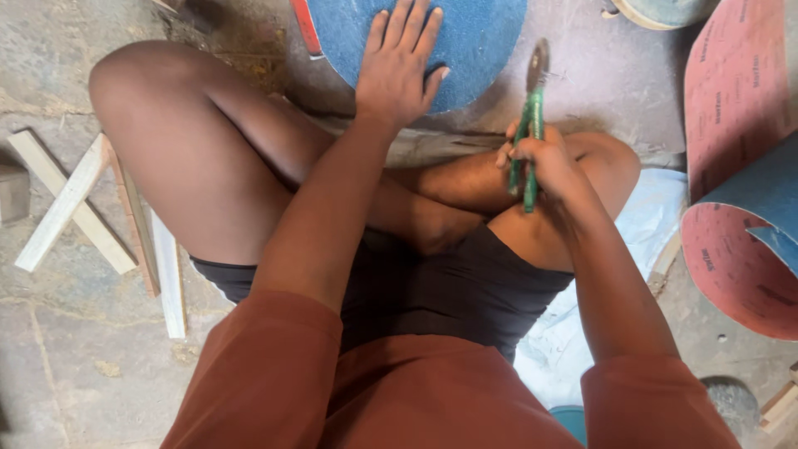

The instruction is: The person sits on the floor and uses a chisel and hammer to carve a circular wooden disc, then uses pliers to scrape and smooth the surface of a blue circular object. The person handles both wooden and blue discs, using hand tools to shape and finish them.

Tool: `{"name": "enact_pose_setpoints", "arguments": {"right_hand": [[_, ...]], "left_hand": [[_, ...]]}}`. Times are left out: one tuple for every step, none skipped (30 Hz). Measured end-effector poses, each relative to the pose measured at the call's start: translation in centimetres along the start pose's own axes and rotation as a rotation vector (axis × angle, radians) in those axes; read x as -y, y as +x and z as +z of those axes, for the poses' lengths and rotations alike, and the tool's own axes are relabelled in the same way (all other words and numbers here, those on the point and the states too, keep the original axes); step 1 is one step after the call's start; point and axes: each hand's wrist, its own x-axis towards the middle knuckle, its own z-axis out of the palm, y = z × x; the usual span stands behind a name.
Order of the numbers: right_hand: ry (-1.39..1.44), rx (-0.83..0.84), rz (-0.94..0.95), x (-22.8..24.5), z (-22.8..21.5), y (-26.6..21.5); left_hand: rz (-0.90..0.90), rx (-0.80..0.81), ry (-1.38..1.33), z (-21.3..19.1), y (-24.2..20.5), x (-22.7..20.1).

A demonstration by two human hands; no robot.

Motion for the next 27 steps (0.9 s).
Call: {"name": "enact_pose_setpoints", "arguments": {"right_hand": [[-0.103,-0.005,0.010,0.6,-0.3,0.8],[-0.229,-0.023,-0.065,1.3,-0.4,1.5],[-0.352,-0.037,-0.135,1.8,-0.1,2.2],[-0.474,-0.051,-0.206,2.3,0.2,2.5],[-0.636,-0.106,-0.137,2.7,0.4,2.4],[-0.797,-0.161,-0.066,3.3,0.4,2.4],[-0.956,-0.222,0.004,3.9,0.5,2.4],[-1.087,-0.234,-0.063,4.3,0.7,2.4],[-1.218,-0.244,-0.131,4.8,0.8,2.6],[-1.349,-0.254,-0.200,5.1,0.9,2.7],[-1.366,-0.268,-0.287,5.2,1.0,2.8],[-1.382,-0.283,-0.375,5.1,0.9,3.0],[-1.397,-0.290,-0.462,4.8,1.0,3.2],[-1.379,-0.301,-0.490,4.4,0.9,3.4],[-1.360,-0.311,-0.519,3.8,0.9,3.7],[-1.340,-0.321,-0.547,3.4,0.9,4.0],[-1.317,-0.328,-0.558,3.0,0.8,4.3],[-1.293,-0.335,-0.570,2.6,0.7,4.5],[-1.269,-0.342,-0.579,2.2,0.7,4.7],[-1.242,-0.352,-0.566,1.8,0.8,4.9],[-1.216,-0.362,-0.550,1.4,0.7,4.9],[-1.190,-0.372,-0.534,1.1,0.7,4.8],[-1.192,-0.399,-0.538,1.0,0.8,4.9],[-1.194,-0.427,-0.542,1.0,0.9,5.1],[-1.194,-0.455,-0.549,0.9,1.1,5.3],[-1.206,-0.455,-0.569,0.9,1.3,5.6],[-1.225,-0.459,-0.580,0.8,1.2,5.5]], "left_hand": [[-0.013,0.018,0.004,0.0,0.3,0.0],[-0.004,0.002,0.020,0.0,0.6,0.1],[0.000,-0.008,0.037,-0.1,0.6,0.1],[0.005,-0.018,0.054,-0.1,0.7,0.2],[-0.007,0.005,0.073,0.0,0.5,0.1],[-0.019,0.027,0.092,0.1,0.3,0.0],[-0.025,0.046,0.111,0.1,0.4,-0.1],[-0.031,0.063,0.113,0.2,0.5,-0.2],[-0.037,0.080,0.113,0.2,0.6,-0.2],[-0.043,0.098,0.114,0.2,0.7,-0.1],[-0.038,0.085,0.111,0.1,0.8,-0.1],[-0.032,0.072,0.108,0.1,0.9,0.0],[-0.032,0.062,0.105,0.1,0.7,0.0],[-0.032,0.060,0.103,0.2,0.6,0.0],[-0.032,0.059,0.101,0.2,0.5,0.1],[-0.033,0.058,0.100,0.2,0.4,0.1],[-0.037,0.047,0.100,0.3,0.5,0.1],[-0.041,0.035,0.100,0.3,0.6,0.0],[-0.044,0.026,0.100,0.4,0.7,0.0],[-0.055,0.043,0.093,0.4,0.8,0.0],[-0.065,0.062,0.084,0.5,0.8,-0.1],[-0.074,0.081,0.075,0.6,0.8,-0.3],[-0.067,0.068,0.073,0.5,0.8,-0.2],[-0.059,0.056,0.071,0.4,0.7,-0.1],[-0.051,0.043,0.072,0.2,0.7,0.1],[-0.054,0.046,0.063,0.1,0.6,0.3],[-0.054,0.051,0.043,0.2,0.5,0.1]]}}
